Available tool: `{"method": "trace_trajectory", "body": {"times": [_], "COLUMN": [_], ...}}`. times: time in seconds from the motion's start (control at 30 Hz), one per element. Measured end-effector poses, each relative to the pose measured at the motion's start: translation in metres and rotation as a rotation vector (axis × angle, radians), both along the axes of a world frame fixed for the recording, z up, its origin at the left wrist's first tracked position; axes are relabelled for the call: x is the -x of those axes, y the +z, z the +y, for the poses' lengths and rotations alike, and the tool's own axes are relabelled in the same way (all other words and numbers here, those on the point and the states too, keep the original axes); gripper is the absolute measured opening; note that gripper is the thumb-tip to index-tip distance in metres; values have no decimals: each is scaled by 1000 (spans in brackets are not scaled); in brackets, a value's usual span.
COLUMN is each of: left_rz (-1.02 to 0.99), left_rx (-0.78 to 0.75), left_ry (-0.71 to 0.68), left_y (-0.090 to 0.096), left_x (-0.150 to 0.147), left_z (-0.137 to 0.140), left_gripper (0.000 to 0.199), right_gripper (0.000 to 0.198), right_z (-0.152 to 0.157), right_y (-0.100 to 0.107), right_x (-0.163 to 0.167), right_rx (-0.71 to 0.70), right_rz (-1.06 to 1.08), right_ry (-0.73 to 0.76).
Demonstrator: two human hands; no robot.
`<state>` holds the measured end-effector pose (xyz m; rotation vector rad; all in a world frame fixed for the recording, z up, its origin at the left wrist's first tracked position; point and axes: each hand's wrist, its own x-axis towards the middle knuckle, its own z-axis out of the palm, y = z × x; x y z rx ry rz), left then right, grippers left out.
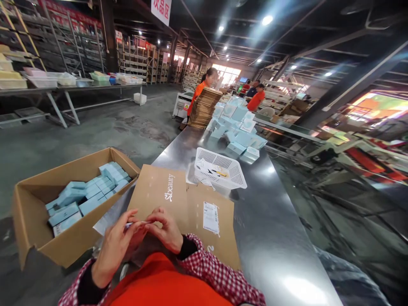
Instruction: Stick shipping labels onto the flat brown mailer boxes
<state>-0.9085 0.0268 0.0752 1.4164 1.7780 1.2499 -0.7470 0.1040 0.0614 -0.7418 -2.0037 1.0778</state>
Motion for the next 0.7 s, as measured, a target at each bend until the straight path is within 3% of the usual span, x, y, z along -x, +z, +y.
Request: {"method": "trace_trajectory", "body": {"times": [0.13,0.27,0.37,0.47,0.57,0.7], "left_rz": [-38,-198,-169,-110,-48,70], "left_rx": [17,29,84,80,53,-26], "left_ry": [40,-42,-49,34,79,-8], "left_y": [-14,-25,-31,-36,-39,-53], "left_x": [-4,-1,4,5,3,11], "left_z": [8,10,14,19,24,25], "left_gripper": [46,60,52,45,42,40], "right_gripper": [26,27,27,30,24,23], "right_z": [1,6,12,15,11,31], "right_y": [-10,-13,-13,-16,-17,-13], "right_x": [2,-1,-3,-3,1,3], "right_rx": [9,92,230,331,248,129], "right_rz": [0,7,34,53,-6,11], "right_ry": [-29,-39,-42,-78,-131,-157]}}
